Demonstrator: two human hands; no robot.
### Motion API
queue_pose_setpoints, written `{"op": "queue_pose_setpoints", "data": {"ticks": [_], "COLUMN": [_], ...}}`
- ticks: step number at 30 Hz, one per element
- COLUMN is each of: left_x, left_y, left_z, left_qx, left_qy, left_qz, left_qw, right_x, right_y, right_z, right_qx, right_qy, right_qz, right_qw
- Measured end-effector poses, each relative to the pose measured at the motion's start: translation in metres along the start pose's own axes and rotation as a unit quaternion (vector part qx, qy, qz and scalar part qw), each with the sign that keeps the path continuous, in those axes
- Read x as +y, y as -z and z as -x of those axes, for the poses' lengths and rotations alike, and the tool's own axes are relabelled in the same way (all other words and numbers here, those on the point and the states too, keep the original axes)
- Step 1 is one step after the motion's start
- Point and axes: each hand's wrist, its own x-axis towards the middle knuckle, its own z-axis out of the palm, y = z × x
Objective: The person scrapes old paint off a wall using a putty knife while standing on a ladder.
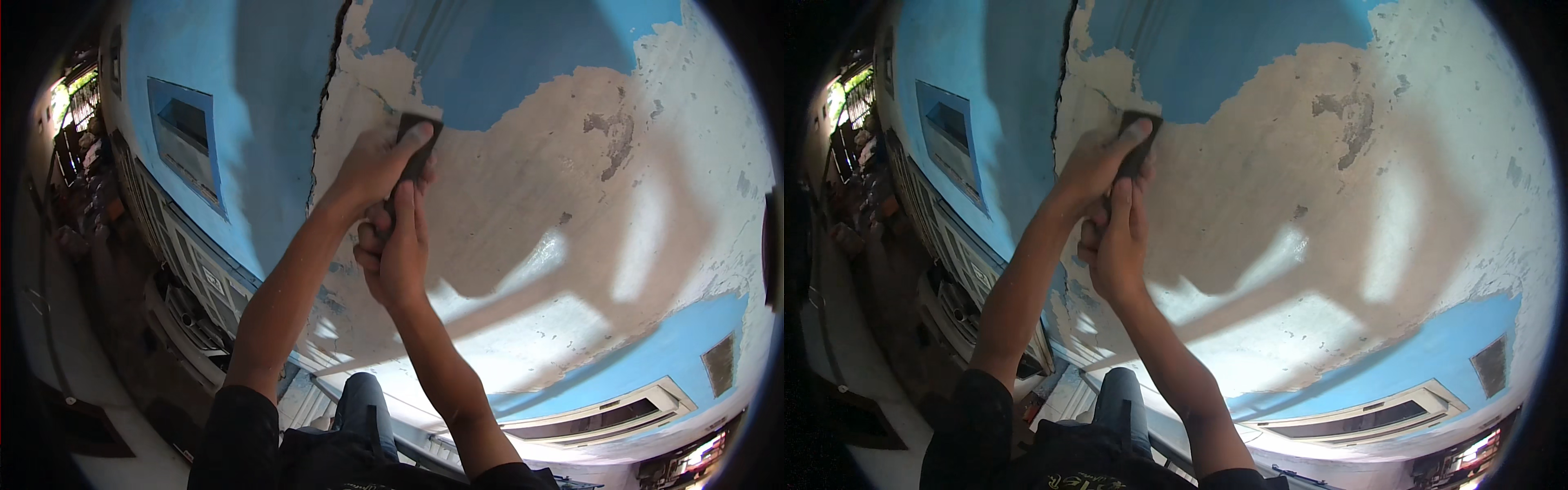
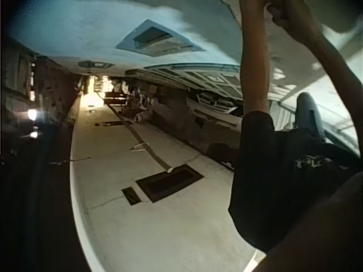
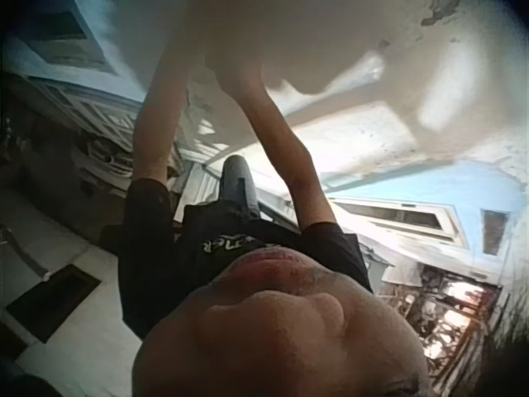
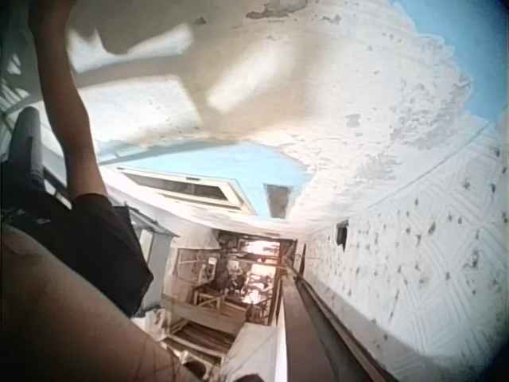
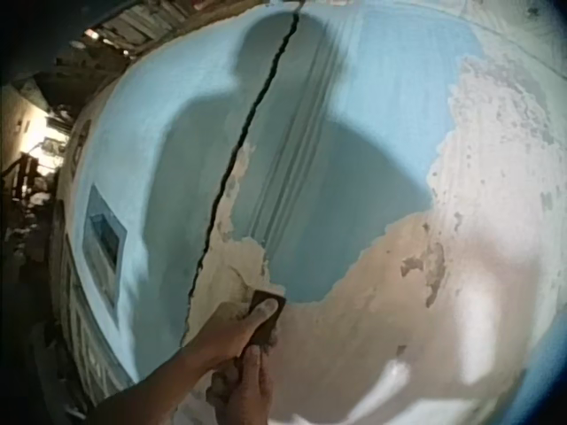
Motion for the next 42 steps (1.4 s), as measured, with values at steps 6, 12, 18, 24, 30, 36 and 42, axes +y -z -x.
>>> {"op": "queue_pose_setpoints", "data": {"ticks": [6, 12, 18, 24, 30, 36, 42], "left_x": [0.016, 0.006, 0.016, 0.008, 0.012, 0.020, 0.001], "left_y": [-0.003, 0.001, -0.001, -0.003, -0.007, -0.006, -0.004], "left_z": [-0.006, 0.000, -0.003, -0.002, 0.004, -0.003, 0.001], "left_qx": [-0.004, -0.013, 0.001, -0.016, 0.005, -0.012, -0.020], "left_qy": [0.010, 0.002, -0.010, 0.000, 0.018, -0.019, 0.021], "left_qz": [-0.001, -0.024, -0.016, -0.001, -0.012, -0.018, 0.000], "left_qw": [1.000, 1.000, 1.000, 1.000, 1.000, 1.000, 1.000], "right_x": [-0.004, 0.005, -0.004, 0.001, 0.000, -0.007, 0.006], "right_y": [-0.004, 0.000, -0.011, 0.002, 0.000, -0.004, 0.007], "right_z": [-0.004, 0.004, -0.001, 0.000, 0.005, 0.000, 0.006], "right_qx": [0.004, 0.040, 0.015, 0.027, 0.028, 0.006, 0.019], "right_qy": [0.012, -0.014, 0.006, -0.006, 0.000, 0.005, -0.005], "right_qz": [-0.004, 0.005, -0.008, 0.023, -0.003, 0.000, 0.004], "right_qw": [1.000, 0.999, 1.000, 0.999, 1.000, 1.000, 1.000]}}
